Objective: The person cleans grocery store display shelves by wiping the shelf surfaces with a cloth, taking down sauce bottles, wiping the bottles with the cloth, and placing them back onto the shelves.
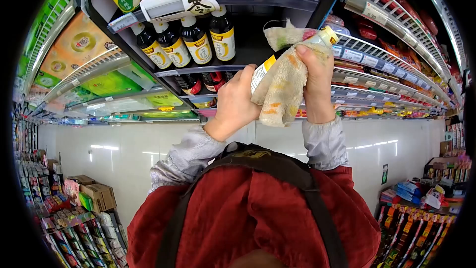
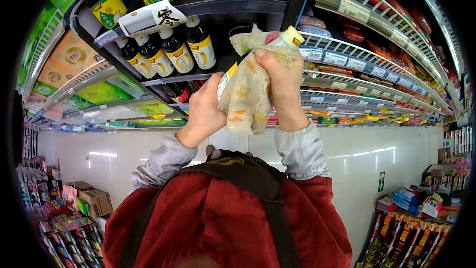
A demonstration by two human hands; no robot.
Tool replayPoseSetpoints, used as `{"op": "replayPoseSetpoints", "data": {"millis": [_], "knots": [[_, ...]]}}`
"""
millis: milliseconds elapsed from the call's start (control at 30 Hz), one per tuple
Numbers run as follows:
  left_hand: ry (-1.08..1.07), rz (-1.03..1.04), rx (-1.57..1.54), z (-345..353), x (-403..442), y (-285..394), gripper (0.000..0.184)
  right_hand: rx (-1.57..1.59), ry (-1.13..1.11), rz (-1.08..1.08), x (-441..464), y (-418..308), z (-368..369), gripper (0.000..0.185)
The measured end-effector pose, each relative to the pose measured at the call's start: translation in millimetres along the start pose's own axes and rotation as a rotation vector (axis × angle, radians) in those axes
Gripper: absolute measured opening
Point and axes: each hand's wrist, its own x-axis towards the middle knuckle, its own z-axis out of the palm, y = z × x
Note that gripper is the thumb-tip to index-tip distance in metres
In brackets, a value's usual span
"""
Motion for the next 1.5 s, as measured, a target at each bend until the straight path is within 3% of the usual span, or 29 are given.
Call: {"op": "replayPoseSetpoints", "data": {"millis": [33,133,267,433,467,533,600,667,767,800,900,967,1100,1233,1333,1433,1500], "knots": [[-0.029,0.017,-0.069,-1,-1,-5,0.059,0.003,-0.008,0.008,-1,4,-1,0.032],[-0.141,-0.014,-0.149,-8,-10,-14,0.062,0.007,0.061,-0.248,-8,8,2,0.032],[-0.299,-0.095,-0.184,-13,-37,-31,0.063,-0.168,0.022,-0.311,-18,21,-17,0.03],[-0.395,-0.273,-0.254,-18,-65,-51,0.063,-0.341,-0.217,-0.16,-21,35,-25,0.03],[-0.346,-0.214,-0.187,-18,-70,-60,0.062,-0.34,-0.219,-0.146,-22,37,-23,0.03],[-0.321,-0.219,-0.194,-24,-73,-67,0.061,-0.112,-0.121,0.147,-20,42,-17,0.034],[-0.258,-0.168,-0.186,-26,-77,-75,0.061,-0.034,-0.078,0.228,-15,57,-17,0.036],[-0.329,-0.332,-0.375,-28,-82,-80,0.063,0.115,-0.059,0.323,-7,80,-25,0.044],[-0.264,-0.389,-0.809,-26,-94,-91,0.064,0.392,-0.149,0.488,0,97,-47,0.049],[-0.354,-0.551,-1.028,-33,-96,-94,0.062,0.424,-0.172,0.529,1,102,-55,0.051],[-0.444,-0.577,-1.29,-47,-96,-101,0.065,0.315,-0.14,0.518,-2,113,-51,0.049],[-0.414,-0.614,-1.427,-49,-98,-101,0.075,0.293,-0.164,0.501,-1,121,-43,0.045],[-0.387,-0.639,-1.639,-53,-104,-100,0.076,0.272,-0.18,0.513,-3,130,-25,0.041],[-0.372,-0.543,-1.875,-55,-106,-98,0.078,0.198,-0.241,0.52,-6,139,-13,0.039],[-0.379,-0.353,-2.245,-48,-114,-108,0.078,0.188,-0.241,0.551,-9,143,-6,0.039],[-0.436,-0.162,-2.392,-44,-113,-114,0.08,0.172,-0.275,0.589,-6,151,-11,0.041],[-0.47,-0.141,-2.341,-48,-109,-115,0.073,0.14,-0.278,0.594,-8,148,-8,0.04]]}}
